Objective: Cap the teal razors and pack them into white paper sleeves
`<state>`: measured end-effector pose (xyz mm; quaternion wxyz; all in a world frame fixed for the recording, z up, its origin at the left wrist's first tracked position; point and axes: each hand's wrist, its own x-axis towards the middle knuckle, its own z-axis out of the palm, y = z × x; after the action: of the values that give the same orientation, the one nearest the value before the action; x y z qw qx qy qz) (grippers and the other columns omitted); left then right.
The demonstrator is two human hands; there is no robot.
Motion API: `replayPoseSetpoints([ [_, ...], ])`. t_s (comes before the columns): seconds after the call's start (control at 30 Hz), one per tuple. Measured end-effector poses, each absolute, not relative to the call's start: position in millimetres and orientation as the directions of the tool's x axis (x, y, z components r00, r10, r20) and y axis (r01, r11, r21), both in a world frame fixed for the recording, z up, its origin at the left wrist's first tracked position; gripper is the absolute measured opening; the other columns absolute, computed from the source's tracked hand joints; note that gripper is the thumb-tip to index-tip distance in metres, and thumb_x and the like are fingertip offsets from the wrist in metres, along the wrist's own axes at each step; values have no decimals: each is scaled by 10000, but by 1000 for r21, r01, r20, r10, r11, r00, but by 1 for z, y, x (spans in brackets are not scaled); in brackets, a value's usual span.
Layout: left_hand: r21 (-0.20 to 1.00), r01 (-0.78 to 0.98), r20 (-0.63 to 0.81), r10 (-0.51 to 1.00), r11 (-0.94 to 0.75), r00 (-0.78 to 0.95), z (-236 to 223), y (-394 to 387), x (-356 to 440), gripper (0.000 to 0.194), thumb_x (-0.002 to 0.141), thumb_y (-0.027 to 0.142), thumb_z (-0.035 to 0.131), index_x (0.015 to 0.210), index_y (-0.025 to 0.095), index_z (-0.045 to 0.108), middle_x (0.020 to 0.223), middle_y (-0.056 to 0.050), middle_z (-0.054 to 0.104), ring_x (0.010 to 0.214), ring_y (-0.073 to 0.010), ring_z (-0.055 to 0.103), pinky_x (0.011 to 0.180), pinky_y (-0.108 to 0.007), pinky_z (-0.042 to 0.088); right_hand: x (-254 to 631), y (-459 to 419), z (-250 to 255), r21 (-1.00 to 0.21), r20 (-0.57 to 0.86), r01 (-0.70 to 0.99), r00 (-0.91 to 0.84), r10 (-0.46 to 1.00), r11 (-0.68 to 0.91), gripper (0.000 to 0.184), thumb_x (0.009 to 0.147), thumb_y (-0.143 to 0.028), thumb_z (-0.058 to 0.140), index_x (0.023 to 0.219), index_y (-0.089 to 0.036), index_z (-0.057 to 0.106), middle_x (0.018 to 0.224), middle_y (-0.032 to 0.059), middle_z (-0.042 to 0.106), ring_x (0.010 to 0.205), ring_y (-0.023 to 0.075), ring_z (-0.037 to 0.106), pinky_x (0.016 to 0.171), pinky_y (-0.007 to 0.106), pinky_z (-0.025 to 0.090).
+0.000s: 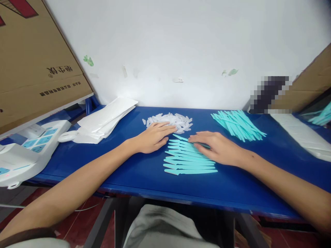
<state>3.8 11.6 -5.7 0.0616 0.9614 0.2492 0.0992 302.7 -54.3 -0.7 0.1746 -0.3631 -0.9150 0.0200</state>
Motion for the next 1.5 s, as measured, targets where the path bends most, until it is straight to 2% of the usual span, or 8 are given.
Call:
replayPoseSetpoints([
  [0.2,139,435,65,446,-890,893,-5,13,13,575,1098,264,268,1671,217,283,1720,-89,323,1628,-327,189,1266,-599,196,308,-52,3,-99,252,689,-681,688,718,368,1045,-224,456,1251,-151,751,1140,123,804,909,259,783,773,378,625],
  [0.63,109,446,147,459,-888,876,-1,12,7,464,1108,330,359,1508,190,550,1549,-86,583,1546,-339,380,1216,-546,298,326,-36,-7,-62,268,764,-607,748,642,285,1016,-219,473,1080,-183,748,1131,127,786,989,287,751,811,409,595],
  [0.8,133,414,219,434,-900,874,-2,14,3,415,1096,320,395,1373,174,667,1448,-89,667,1462,-322,484,1187,-502,340,330,-34,-8,-89,241,831,-517,821,549,282,993,-219,516,1222,-190,678,1068,104,784,892,270,749,723,380,568],
  [0.87,148,400,278,426,-905,861,-2,14,3,397,1088,318,400,1279,179,719,1352,-102,712,1340,-298,574,1120,-462,390,330,-34,-8,-74,251,821,-534,807,566,314,1002,-211,491,1250,-183,682,1122,110,774,974,287,742,765,397,571],
  [0.97,149,448,372,470,-882,801,-1,12,4,421,1071,353,403,965,179,772,991,-91,744,997,-251,646,948,-434,415,330,-33,-9,-41,269,803,-564,781,594,345,1016,-206,444,1212,-185,727,1149,117,749,1002,291,729,787,406,566],
  [1.1,209,560,382,594,-802,708,3,13,10,469,1024,396,447,653,168,621,588,19,537,578,-130,448,859,-414,370,332,-33,-9,-48,269,806,-558,785,589,361,1012,-189,431,1200,-190,740,1111,107,719,886,250,718,732,380,548],
  [1.2,275,574,367,636,-771,679,8,15,17,374,973,377,511,699,170,660,498,71,450,479,-88,358,881,-398,389,334,-32,-9,-36,268,811,-555,788,584,337,1003,-182,443,1163,-181,740,1097,106,709,871,240,709,715,367,535],
  [1.5,237,609,258,654,-757,712,4,26,33,265,932,298,564,986,150,777,502,27,536,490,-154,520,609,-289,403,332,-32,-7,44,290,803,-580,761,595,281,980,-168,503,1116,-156,749,1020,110,742,960,280,680,776,394,534],
])
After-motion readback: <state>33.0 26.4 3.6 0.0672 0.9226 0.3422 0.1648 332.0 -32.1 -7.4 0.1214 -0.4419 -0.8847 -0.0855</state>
